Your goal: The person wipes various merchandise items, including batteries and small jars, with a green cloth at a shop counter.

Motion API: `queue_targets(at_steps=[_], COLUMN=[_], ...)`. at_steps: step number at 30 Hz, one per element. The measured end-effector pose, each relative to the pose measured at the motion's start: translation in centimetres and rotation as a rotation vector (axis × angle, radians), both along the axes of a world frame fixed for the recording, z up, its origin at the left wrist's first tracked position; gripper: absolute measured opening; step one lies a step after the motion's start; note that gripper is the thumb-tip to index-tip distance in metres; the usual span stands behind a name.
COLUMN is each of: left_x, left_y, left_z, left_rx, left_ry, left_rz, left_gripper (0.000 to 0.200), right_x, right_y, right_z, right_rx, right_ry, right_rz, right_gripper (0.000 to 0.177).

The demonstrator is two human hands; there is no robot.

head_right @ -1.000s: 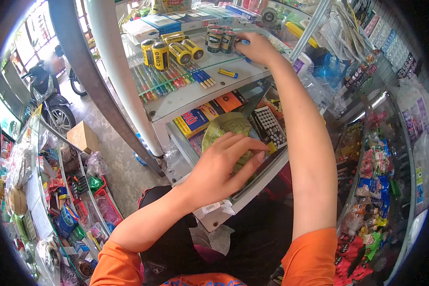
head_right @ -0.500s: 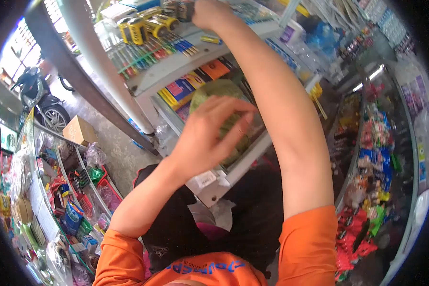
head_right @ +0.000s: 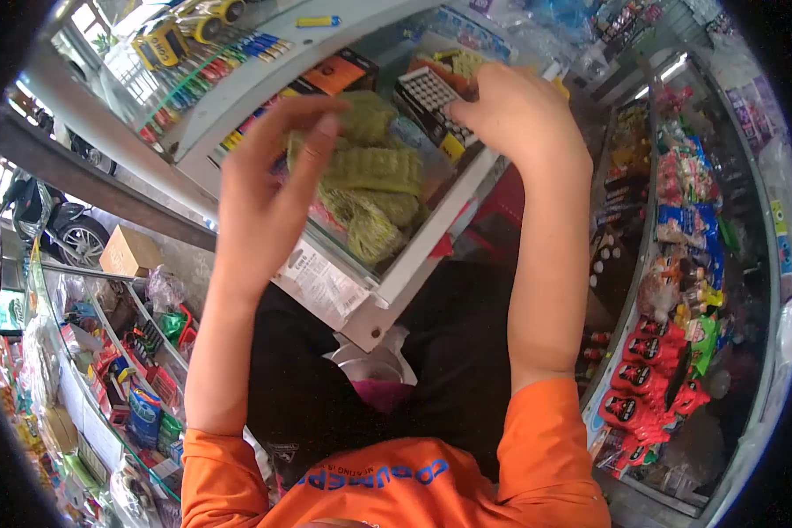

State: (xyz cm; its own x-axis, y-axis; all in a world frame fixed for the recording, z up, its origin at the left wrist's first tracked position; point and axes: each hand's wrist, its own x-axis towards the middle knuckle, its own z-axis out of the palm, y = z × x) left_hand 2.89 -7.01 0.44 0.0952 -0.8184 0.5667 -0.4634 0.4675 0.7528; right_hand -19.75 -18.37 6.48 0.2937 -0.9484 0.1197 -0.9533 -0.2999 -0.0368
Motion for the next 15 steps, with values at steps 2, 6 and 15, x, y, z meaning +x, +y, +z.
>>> queue_targets(at_steps=[2, 6, 15], left_x=[-0.1, -0.4, -1.7], left_y=[0.0, -0.3, -0.8], left_z=[0.0, 0.6, 0.2], left_rx=[-0.003, 0.009, 0.017], left_ry=[0.044, 0.087, 0.082], left_rz=[0.009, 0.041, 0.005], left_gripper=[0.023, 0.024, 0.025], right_x=[-0.3, 0.6, 0.0], right_y=[-0.8, -0.1, -1.7], right_z=[-1.5, -3.2, -4.8], right_rx=[0.014, -0.089, 0.081], right_ry=[0.026, 0.128, 0.242], right_rz=[-0.01, 0.008, 0.018], right_gripper=[0.052, 0.052, 0.054])
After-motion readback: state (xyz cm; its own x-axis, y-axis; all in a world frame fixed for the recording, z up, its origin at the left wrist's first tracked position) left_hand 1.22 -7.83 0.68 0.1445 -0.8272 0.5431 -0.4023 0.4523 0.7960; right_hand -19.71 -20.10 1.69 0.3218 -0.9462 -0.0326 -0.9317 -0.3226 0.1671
